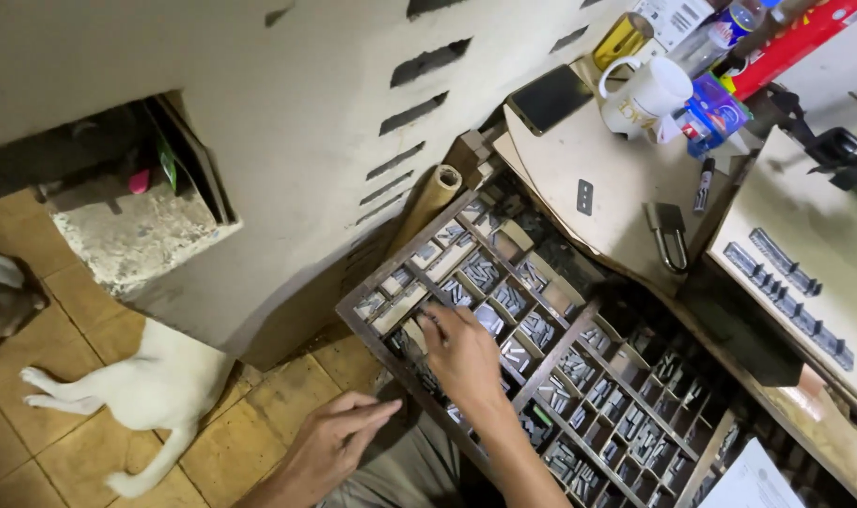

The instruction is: Arranging individual metal type characters from a type case into a layout for printing.

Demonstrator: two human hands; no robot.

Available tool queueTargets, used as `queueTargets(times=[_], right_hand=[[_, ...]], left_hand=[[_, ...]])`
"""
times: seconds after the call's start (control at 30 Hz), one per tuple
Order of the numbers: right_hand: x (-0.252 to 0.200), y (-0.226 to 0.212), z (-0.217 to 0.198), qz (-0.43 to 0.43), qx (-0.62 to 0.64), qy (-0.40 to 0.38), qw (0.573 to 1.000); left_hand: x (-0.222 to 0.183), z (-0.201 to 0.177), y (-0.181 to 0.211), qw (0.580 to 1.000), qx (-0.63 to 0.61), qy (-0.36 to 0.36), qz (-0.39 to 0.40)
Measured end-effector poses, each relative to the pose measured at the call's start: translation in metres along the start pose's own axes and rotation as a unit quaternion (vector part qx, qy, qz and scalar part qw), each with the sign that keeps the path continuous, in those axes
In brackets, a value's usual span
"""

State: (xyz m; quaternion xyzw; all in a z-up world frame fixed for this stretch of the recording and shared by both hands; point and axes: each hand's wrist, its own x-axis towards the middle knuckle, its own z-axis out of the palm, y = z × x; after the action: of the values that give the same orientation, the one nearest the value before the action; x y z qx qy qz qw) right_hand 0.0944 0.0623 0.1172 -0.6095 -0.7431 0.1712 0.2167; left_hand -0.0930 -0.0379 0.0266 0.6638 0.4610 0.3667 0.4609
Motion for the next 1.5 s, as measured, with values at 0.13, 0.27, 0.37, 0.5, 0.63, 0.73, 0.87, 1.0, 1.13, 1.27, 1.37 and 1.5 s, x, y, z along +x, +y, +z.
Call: queueTargets(times=[0.13,0.27,0.37,0.5,0.63,0.73,0.87,1.0,1.13,1.27,1.37,1.5], right_hand=[[0.036,-0.016,0.02,0.056,-0.141,-0.034,0.988],[0.045,-0.024,0.023,0.1,-0.185,-0.047,0.977],[0.047,-0.004,0.026,0.036,-0.188,-0.018,0.981],[0.049,0.023,0.023,-0.18,-0.27,-0.001,0.946],[0.057,0.048,0.026,-0.312,-0.275,0.051,0.908],[0.062,0.051,0.026,-0.321,-0.23,0.053,0.917],[0.055,0.038,0.021,-0.312,-0.089,0.076,0.943],[0.02,0.015,0.009,-0.165,0.304,0.03,0.938],[-0.029,-0.01,-0.004,0.165,0.457,-0.102,0.868],[-0.071,0.027,0.015,0.144,0.446,-0.067,0.881],[-0.088,0.019,-0.009,0.147,0.434,-0.04,0.888],[-0.102,0.011,-0.028,0.123,0.437,-0.049,0.89]], left_hand=[[-0.012,0.008,-0.009,0.995,-0.028,0.087,-0.04],[-0.011,0.009,-0.004,0.987,-0.07,0.103,-0.098],[-0.007,0.006,0.001,0.984,-0.086,0.12,-0.097],[-0.002,0.003,0.005,0.986,-0.072,0.138,-0.055],[0.0,0.008,-0.001,0.983,-0.086,0.147,-0.068],[0.003,0.001,0.011,0.982,-0.067,0.165,-0.057],[0.007,-0.007,0.022,0.977,-0.077,0.188,-0.065],[0.014,-0.015,0.03,0.972,-0.044,0.229,0.025],[0.023,-0.013,0.028,0.967,0.003,0.221,0.13],[0.025,-0.017,0.044,0.958,0.066,0.209,0.187],[0.024,-0.014,0.046,0.938,0.11,0.177,0.278],[0.022,-0.004,0.051,0.911,0.147,0.165,0.348]])
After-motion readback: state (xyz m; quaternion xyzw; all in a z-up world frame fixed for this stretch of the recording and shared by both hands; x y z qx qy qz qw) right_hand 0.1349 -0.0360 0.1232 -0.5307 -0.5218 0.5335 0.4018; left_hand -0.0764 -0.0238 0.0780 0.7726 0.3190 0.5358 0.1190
